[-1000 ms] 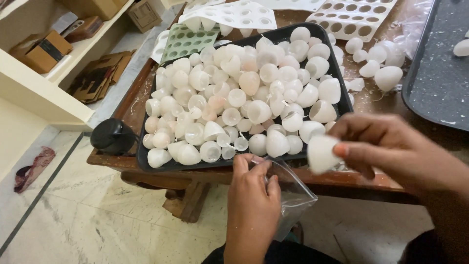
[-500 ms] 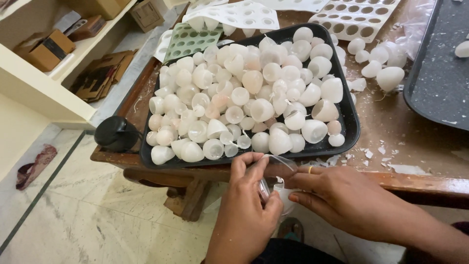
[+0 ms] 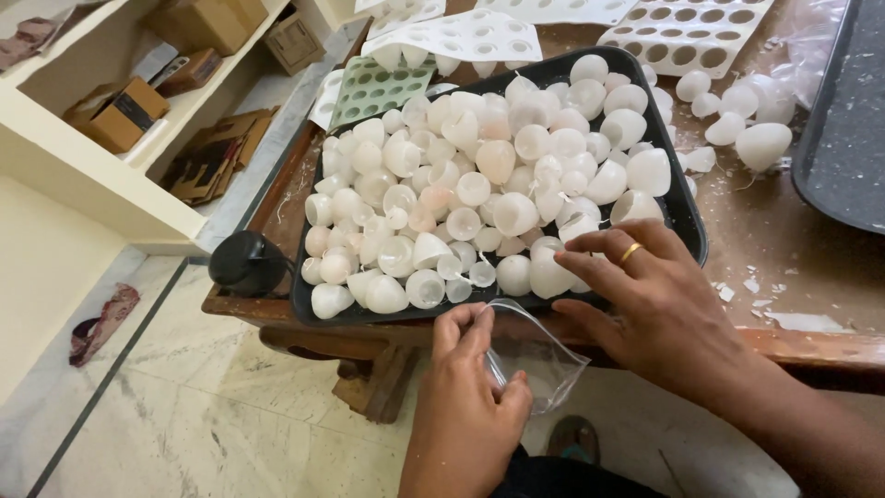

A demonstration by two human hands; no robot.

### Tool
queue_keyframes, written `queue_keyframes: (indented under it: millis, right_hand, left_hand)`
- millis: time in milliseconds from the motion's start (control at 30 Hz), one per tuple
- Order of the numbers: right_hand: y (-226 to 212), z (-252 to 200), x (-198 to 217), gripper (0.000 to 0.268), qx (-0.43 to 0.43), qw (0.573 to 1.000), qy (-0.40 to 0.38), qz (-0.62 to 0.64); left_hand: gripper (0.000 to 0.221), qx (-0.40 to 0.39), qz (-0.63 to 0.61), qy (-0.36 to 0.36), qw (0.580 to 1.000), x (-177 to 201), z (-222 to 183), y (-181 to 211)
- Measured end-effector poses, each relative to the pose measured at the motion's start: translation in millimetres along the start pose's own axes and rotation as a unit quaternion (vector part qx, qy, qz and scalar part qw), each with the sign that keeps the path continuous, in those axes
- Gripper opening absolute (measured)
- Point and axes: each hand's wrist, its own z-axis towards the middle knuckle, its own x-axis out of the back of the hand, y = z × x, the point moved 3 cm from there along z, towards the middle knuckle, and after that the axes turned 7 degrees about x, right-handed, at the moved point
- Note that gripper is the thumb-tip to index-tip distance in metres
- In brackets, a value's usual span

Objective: The person picks up small white egg-shaped objects from a tray and table, placing them into plastic bags. After filling each bag, the person seals the zipper closure and sets it aside.

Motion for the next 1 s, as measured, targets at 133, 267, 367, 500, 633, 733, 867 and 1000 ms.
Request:
queue_keyframes:
  millis: [133, 267, 367, 500, 633, 733, 867, 1000]
  right_hand:
    - [-4.8, 6.7, -12.2, 0.055, -0.041, 0.997, -0.037, -0.056]
    - [-1.6, 11.1, -20.0, 0.059, -0.087, 0.992, -0.061, -0.074]
    - [12.8, -0.4, -20.6, 0.055, -0.079, 0.997, -0.009, 0.016]
    - [23.6, -3.4, 2.6, 0.049, -0.146, 0.986, 0.004, 0.076]
    - [22.1, -11.0, 11.0, 0.039, -0.147, 0.945, -0.048, 0.289]
    - [5.8, -16.4, 6.2, 0.034, -0.149, 0.897, -0.100, 0.404]
    - [-11.8, -6.5, 2.6, 0.034, -0.197, 0.938, -0.188, 0.215]
    - [-14.3, -7.3, -6.6, 0.032, -0.187, 0.953, -0.194, 0.141]
  left_hand:
    - [0.067, -0.023, 0.017, 0.016, 0.999, -3.6, 1.6, -4.8]
    - [0.058, -0.145, 0.058, 0.066, 0.986, -15.9, 7.4, -23.7]
    - [0.059, -0.080, 0.046, 0.047, 0.995, -10.0, 6.3, -10.7]
    - [0.058, -0.064, 0.047, 0.035, 0.996, -11.0, 7.8, -5.3]
    - [0.054, -0.035, 0.042, 0.027, 0.998, -11.9, 5.1, -3.9]
    - [0.048, -0.091, 0.038, 0.061, 0.993, -13.3, 4.1, -9.4]
    - [0.047, -0.140, 0.037, 0.064, 0.987, -12.1, -0.4, -11.0]
    - [0.053, -0.098, 0.025, 0.044, 0.994, -8.3, -3.2, -1.8]
